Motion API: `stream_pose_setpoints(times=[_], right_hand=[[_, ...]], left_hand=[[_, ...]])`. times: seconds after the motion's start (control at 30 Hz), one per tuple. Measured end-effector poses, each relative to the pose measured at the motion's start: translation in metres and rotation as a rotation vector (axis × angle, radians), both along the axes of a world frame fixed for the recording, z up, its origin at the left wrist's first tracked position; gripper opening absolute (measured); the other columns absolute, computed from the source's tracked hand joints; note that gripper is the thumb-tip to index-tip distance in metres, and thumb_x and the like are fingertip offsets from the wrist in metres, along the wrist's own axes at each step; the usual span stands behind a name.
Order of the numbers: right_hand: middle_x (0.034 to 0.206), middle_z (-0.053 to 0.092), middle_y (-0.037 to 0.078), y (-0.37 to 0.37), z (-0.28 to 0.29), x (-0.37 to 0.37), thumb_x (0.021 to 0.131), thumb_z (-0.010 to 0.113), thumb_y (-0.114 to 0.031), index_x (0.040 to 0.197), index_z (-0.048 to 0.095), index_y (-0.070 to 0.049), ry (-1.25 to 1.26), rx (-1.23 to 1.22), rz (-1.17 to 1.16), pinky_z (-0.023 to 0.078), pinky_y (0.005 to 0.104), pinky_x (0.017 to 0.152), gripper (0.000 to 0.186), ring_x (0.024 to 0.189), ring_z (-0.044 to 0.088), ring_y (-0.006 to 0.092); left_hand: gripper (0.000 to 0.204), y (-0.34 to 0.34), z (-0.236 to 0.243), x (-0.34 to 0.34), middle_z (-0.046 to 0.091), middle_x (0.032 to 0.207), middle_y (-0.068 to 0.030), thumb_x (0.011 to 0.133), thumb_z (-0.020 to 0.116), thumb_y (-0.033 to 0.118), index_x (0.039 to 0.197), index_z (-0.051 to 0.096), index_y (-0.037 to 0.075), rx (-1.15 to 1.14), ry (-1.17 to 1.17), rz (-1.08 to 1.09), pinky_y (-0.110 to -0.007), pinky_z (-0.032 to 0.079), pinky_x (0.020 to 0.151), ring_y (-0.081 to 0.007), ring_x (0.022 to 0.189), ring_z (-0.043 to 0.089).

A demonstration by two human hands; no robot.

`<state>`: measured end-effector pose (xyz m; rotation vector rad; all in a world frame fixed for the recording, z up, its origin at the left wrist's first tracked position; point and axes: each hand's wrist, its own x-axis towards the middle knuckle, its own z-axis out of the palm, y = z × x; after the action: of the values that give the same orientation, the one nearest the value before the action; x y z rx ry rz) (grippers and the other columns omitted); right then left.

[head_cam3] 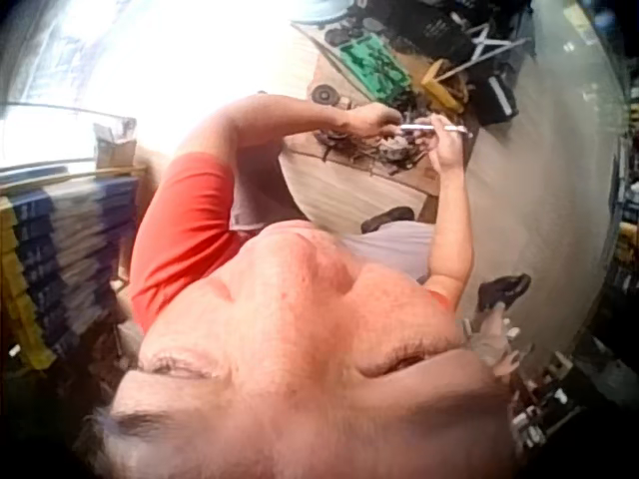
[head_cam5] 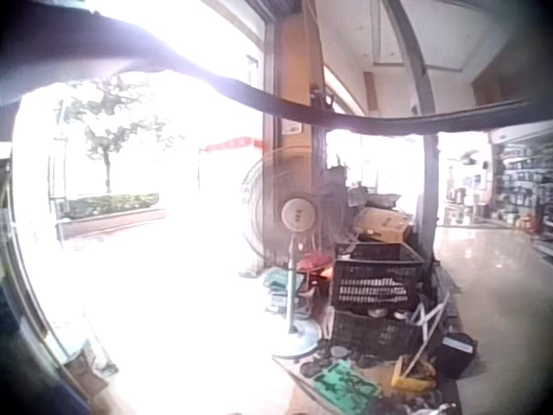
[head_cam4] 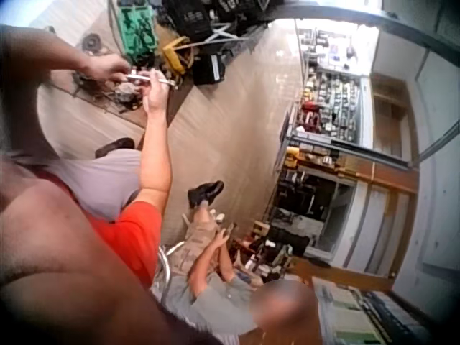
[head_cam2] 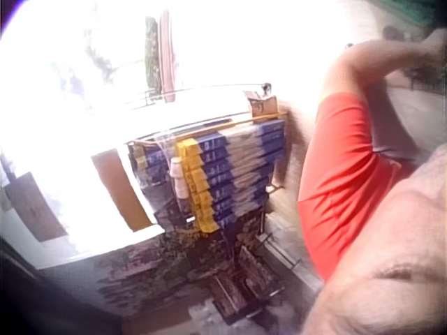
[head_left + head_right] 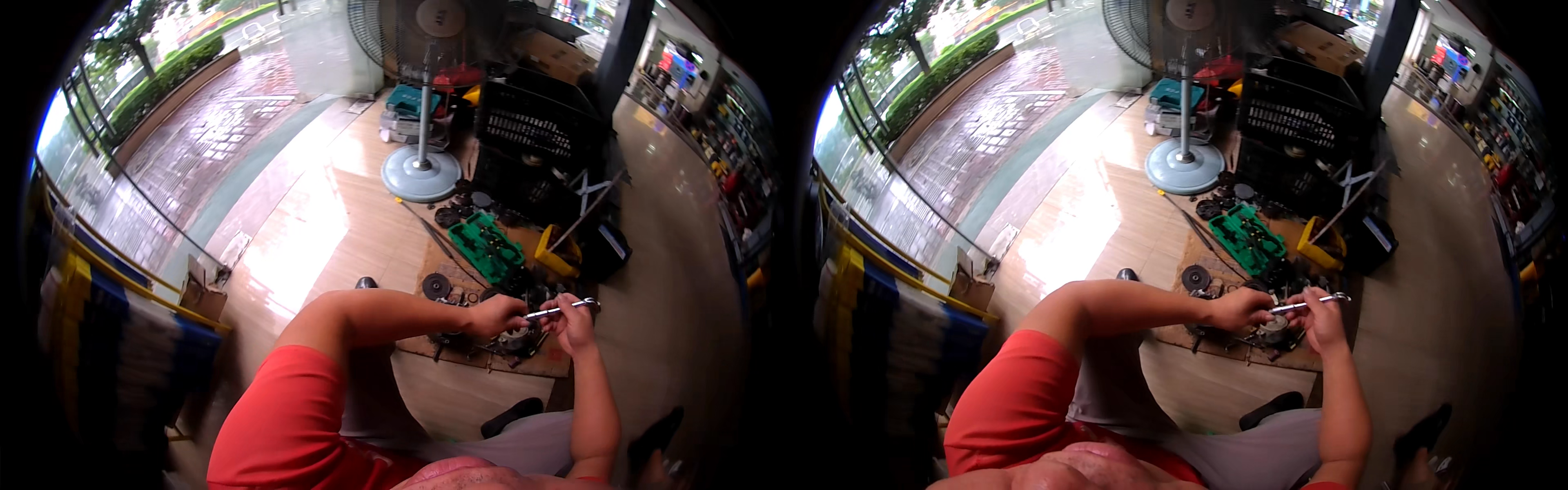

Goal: The person disassembles and reassembles mechanical components from a disassembled unit on the floor using an Allen key and a socket wrench. They unscrew bolts, remove a small pulley-like part, and then reattach it while holding the unit steady with one hand.

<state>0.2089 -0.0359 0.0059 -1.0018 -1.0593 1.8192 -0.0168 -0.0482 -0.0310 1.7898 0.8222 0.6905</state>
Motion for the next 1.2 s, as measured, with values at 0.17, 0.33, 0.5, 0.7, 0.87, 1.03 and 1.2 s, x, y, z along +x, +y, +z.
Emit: stream_pose_setpoints(times=[0.17,0.33,0.5,0.7,0.87,1.03,1.2], right_hand=[[0.085,0.065,0.013,0.001,0.0,-0.009,0.099,0.046,-0.022,0.093,0.054,-0.002,-0.027,-0.004,0.006,0.052,0.0276,0.051,0.021,0.064,0.063,0.0185],[0.086,0.065,0.012,0.002,-0.002,-0.01,0.099,0.046,-0.021,0.093,0.054,-0.003,-0.011,0.009,0.021,0.052,0.0275,0.052,0.021,0.065,0.063,0.018],[0.088,0.065,0.012,0.001,-0.002,-0.013,0.099,0.047,-0.02,0.095,0.054,-0.003,0.004,0.018,0.02,0.053,0.0273,0.055,0.019,0.068,0.064,0.0174],[0.084,0.064,0.008,-0.008,0.006,-0.019,0.094,0.053,-0.009,0.096,0.059,-0.001,-0.317,0.201,0.092,0.052,0.0245,0.059,0.011,0.068,0.061,0.0122],[0.077,0.064,0.005,-0.014,0.01,-0.021,0.09,0.059,-0.007,0.095,0.061,0.0,-0.48,0.301,0.13,0.049,0.0231,0.059,0.009,0.067,0.059,0.0097],[0.075,0.064,0.006,-0.019,0.004,-0.021,0.086,0.064,-0.01,0.091,0.063,-0.001,-0.716,0.513,0.117,0.047,0.0257,0.06,0.011,0.066,0.059,0.0112],[0.077,0.065,0.009,-0.027,0.02,-0.032,0.082,0.067,-0.01,0.089,0.065,-0.003,-0.854,0.742,0.121,0.047,0.0297,0.062,0.01,0.068,0.061,0.0167]], left_hand=[[0.02,-0.002,-0.007,-0.005,0.064,0.077,-0.0123,0.09,0.064,0.02,0.096,0.062,0.001,-0.028,-0.031,0.008,-0.035,0.049,0.066,-0.0215,0.072,0.062],[0.02,-0.001,-0.005,-0.003,0.063,0.073,-0.0115,0.09,0.064,0.02,0.096,0.062,0.001,-0.086,-0.061,0.027,-0.035,0.048,0.062,-0.02,0.068,0.062],[0.02,0.003,-0.005,-0.005,0.061,0.068,-0.0111,0.09,0.064,0.019,0.097,0.062,0.001,-0.049,-0.021,0.047,-0.034,0.047,0.058,-0.0191,0.064,0.06],[0.02,0.005,-0.007,-0.005,0.062,0.071,-0.0127,0.088,0.065,0.018,0.098,0.062,0.002,0.042,-0.016,0.058,-0.035,0.047,0.06,-0.0219,0.066,0.061],[0.023,0.008,-0.018,-0.001,0.064,0.082,-0.0169,0.086,0.067,0.017,0.103,0.063,0.003,0.094,-0.001,0.034,-0.037,0.049,0.069,-0.0297,0.078,0.063],[0.025,0.011,-0.028,0.001,0.065,0.088,-0.0187,0.085,0.068,0.019,0.105,0.065,0.004,0.152,0.031,0.021,-0.037,0.049,0.073,-0.0321,0.085,0.064],[0.026,0.013,-0.03,0.001,0.066,0.088,-0.0188,0.085,0.068,0.02,0.105,0.066,0.003,0.2,0.066,0.015,-0.037,0.049,0.074,-0.0316,0.085,0.065]])
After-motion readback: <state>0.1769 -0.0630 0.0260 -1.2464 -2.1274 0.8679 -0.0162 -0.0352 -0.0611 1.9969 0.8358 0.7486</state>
